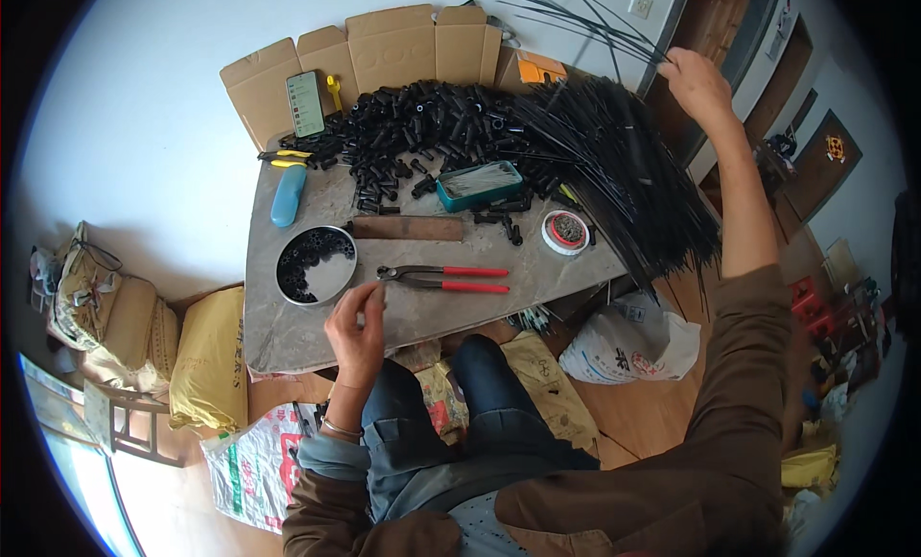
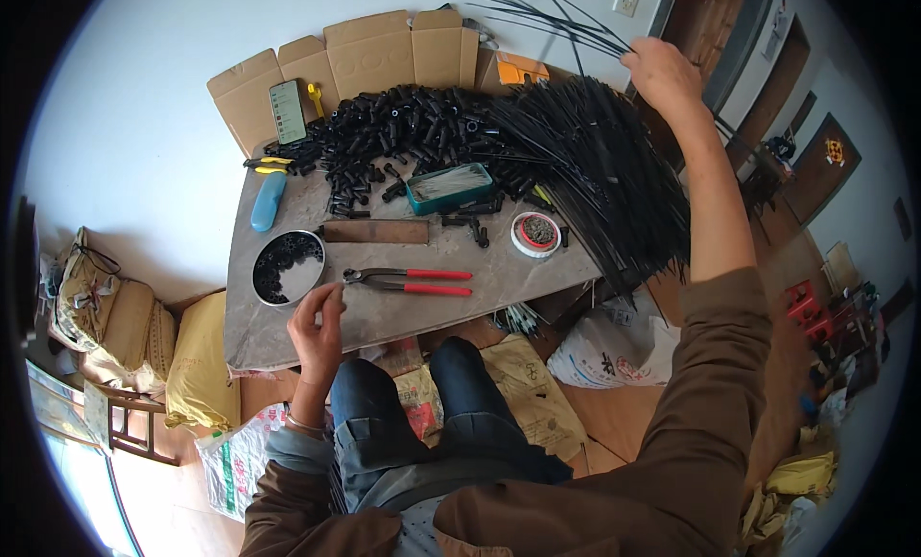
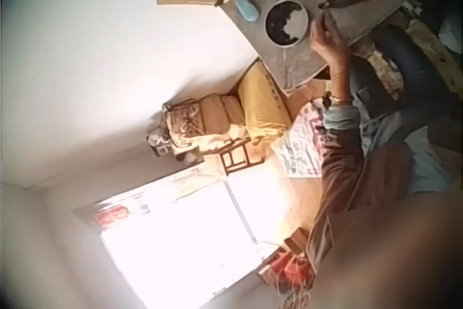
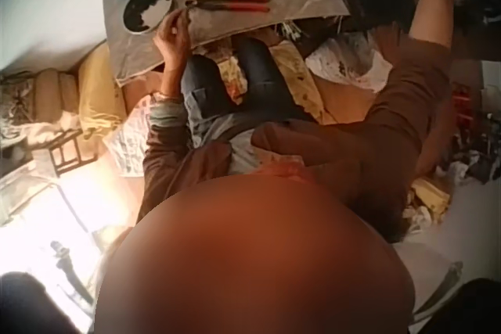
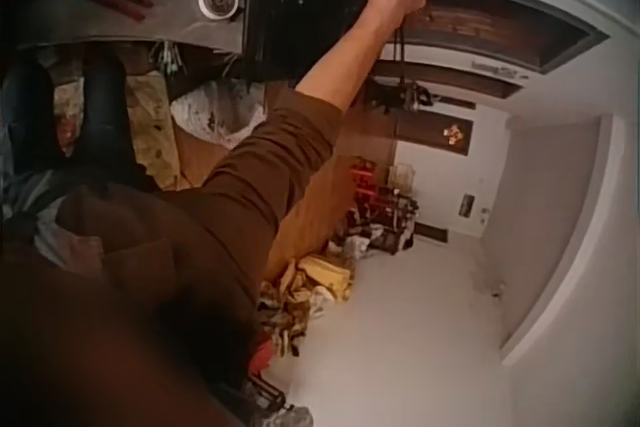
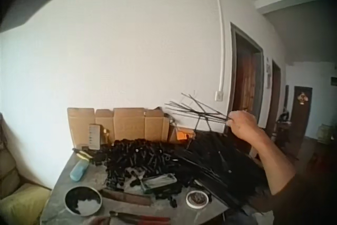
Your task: Manually assembling umbrella ribs by inserting metal wires into plastic connectors and securing them with pliers.
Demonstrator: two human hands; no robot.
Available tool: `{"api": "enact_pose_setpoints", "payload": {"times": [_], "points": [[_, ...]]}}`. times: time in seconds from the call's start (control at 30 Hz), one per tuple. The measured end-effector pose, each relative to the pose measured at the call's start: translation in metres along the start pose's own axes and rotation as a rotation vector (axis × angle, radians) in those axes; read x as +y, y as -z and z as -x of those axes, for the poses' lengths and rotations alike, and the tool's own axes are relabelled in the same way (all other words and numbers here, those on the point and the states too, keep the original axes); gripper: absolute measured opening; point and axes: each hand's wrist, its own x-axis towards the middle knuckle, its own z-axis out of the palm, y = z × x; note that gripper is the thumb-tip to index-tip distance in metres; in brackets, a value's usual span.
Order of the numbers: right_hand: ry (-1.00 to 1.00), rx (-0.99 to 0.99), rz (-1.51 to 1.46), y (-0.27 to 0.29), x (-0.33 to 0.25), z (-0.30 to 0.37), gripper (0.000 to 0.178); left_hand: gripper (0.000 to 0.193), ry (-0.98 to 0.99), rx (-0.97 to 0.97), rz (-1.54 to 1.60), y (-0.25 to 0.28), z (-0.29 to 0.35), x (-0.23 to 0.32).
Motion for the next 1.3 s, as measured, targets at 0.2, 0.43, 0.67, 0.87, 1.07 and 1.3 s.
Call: {"api": "enact_pose_setpoints", "payload": {"times": [0.2, 0.43, 0.67, 0.87, 1.07, 1.3], "points": [[0.462, 0.047, -0.503, 0.030, -0.082, 0.069, 0.022, 0.046, 0.234, -0.671, 0.814, -0.022, -0.023, 0.127], [0.551, -0.064, -1.000, 0.017, -0.136, 0.180, 0.016, 0.045, 0.281, -0.143, 1.058, -0.070, -0.080, 0.171], [0.302, -0.753, -1.459, -0.058, -0.089, 0.142, 0.031, 0.022, 0.468, -0.409, 1.237, -0.047, -0.116, 0.165], [-0.178, -0.060, -0.165, -0.195, 0.074, 0.087, 0.020, 0.023, 0.662, -0.685, 0.942, -0.059, -0.100, 0.182], [-0.306, -0.278, -0.073, -0.216, 0.098, 0.096, 0.020, 0.017, 0.560, -0.530, 0.851, -0.073, -0.100, 0.182], [-0.390, -0.239, -0.421, -0.169, 0.068, 0.086, 0.031, 0.036, 0.560, -0.475, 1.005, -0.089, -0.114, 0.176]]}}
